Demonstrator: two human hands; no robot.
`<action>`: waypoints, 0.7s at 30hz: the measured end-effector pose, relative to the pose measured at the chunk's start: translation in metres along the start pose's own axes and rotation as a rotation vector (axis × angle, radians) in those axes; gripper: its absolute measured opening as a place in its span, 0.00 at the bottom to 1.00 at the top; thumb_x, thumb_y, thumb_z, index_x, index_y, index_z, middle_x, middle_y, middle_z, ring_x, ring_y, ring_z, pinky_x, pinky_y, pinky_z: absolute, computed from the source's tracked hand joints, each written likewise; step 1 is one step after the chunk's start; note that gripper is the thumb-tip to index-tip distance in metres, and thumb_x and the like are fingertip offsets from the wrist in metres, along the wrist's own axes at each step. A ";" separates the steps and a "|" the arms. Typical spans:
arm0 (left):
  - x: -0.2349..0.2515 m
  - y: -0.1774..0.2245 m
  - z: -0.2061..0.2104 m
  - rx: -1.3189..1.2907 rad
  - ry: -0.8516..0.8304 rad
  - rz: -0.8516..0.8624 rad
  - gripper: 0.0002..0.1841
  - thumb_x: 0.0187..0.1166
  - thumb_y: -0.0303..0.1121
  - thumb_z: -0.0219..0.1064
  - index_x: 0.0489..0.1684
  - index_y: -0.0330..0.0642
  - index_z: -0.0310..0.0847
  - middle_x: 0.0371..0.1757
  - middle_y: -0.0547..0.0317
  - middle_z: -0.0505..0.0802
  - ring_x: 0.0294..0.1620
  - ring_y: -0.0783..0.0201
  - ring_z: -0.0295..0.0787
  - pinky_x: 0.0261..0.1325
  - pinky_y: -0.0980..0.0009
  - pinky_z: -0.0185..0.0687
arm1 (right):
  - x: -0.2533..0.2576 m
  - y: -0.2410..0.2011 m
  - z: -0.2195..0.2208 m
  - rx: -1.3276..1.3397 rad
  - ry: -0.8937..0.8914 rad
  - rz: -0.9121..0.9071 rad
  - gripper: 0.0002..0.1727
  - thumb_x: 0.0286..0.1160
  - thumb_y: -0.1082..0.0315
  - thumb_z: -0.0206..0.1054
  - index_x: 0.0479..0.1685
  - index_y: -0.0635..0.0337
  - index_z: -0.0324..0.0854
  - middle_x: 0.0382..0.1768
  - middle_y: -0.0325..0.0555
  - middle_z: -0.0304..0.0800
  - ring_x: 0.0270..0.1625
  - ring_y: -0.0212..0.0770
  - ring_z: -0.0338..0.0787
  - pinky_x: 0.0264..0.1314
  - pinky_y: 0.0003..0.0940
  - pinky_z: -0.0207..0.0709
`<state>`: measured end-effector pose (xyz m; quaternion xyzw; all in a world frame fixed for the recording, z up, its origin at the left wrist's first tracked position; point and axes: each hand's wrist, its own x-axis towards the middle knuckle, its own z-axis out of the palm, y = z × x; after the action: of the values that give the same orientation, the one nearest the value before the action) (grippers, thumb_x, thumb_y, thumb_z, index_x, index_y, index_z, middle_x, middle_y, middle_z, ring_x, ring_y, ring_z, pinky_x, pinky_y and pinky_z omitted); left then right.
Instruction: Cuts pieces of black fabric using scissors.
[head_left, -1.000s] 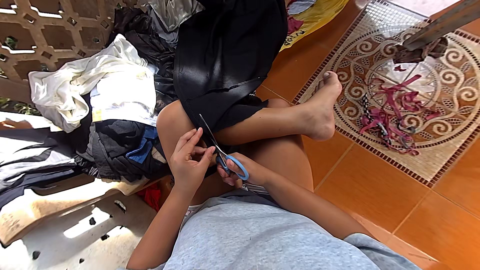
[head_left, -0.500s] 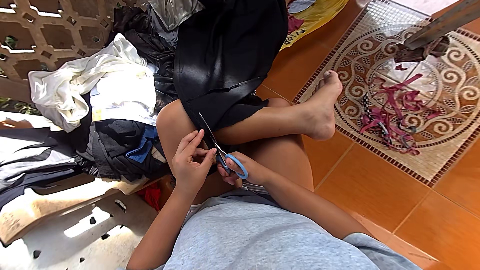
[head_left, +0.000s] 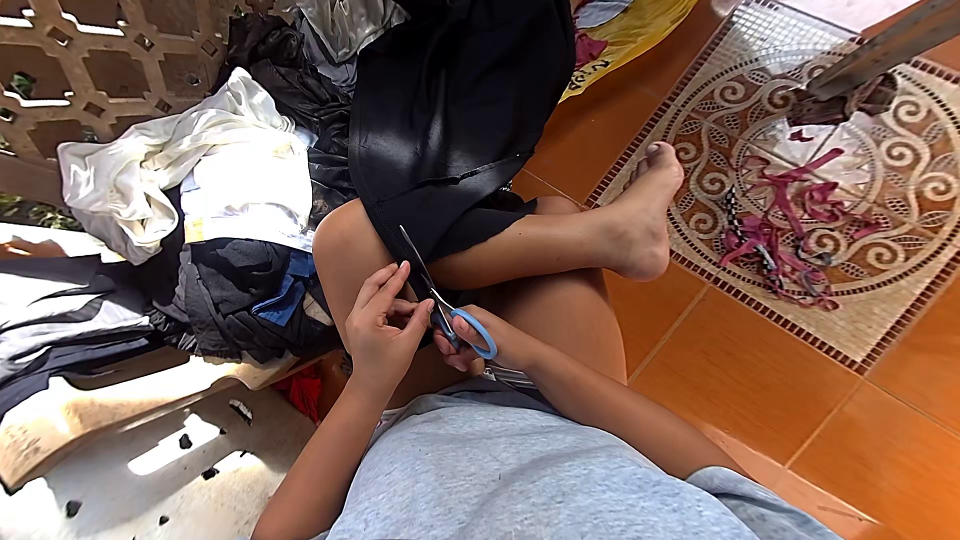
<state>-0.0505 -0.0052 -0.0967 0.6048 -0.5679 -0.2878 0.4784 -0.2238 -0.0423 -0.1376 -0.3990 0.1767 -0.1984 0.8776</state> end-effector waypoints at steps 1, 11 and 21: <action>-0.001 0.000 0.000 0.000 -0.004 0.002 0.25 0.66 0.24 0.78 0.63 0.18 0.82 0.64 0.35 0.85 0.36 0.80 0.90 0.42 0.85 0.88 | 0.000 0.000 -0.001 -0.003 -0.013 -0.008 0.30 0.73 0.27 0.61 0.30 0.45 0.76 0.23 0.19 0.79 0.24 0.16 0.79 0.27 0.11 0.71; -0.002 0.000 0.000 0.009 -0.006 0.005 0.25 0.65 0.24 0.78 0.62 0.18 0.83 0.63 0.34 0.86 0.36 0.80 0.90 0.42 0.85 0.88 | -0.004 0.001 -0.002 -0.032 0.005 0.011 0.26 0.78 0.32 0.61 0.29 0.44 0.75 0.23 0.19 0.79 0.24 0.16 0.79 0.27 0.12 0.72; -0.004 -0.001 0.000 0.004 -0.015 0.010 0.25 0.65 0.24 0.78 0.62 0.18 0.83 0.63 0.35 0.86 0.36 0.80 0.89 0.41 0.85 0.87 | -0.004 0.004 -0.001 0.003 -0.005 -0.004 0.30 0.72 0.27 0.61 0.28 0.45 0.76 0.22 0.20 0.80 0.23 0.16 0.79 0.25 0.11 0.70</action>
<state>-0.0511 -0.0015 -0.0986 0.6007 -0.5753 -0.2887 0.4742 -0.2275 -0.0388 -0.1405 -0.3986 0.1734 -0.1993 0.8782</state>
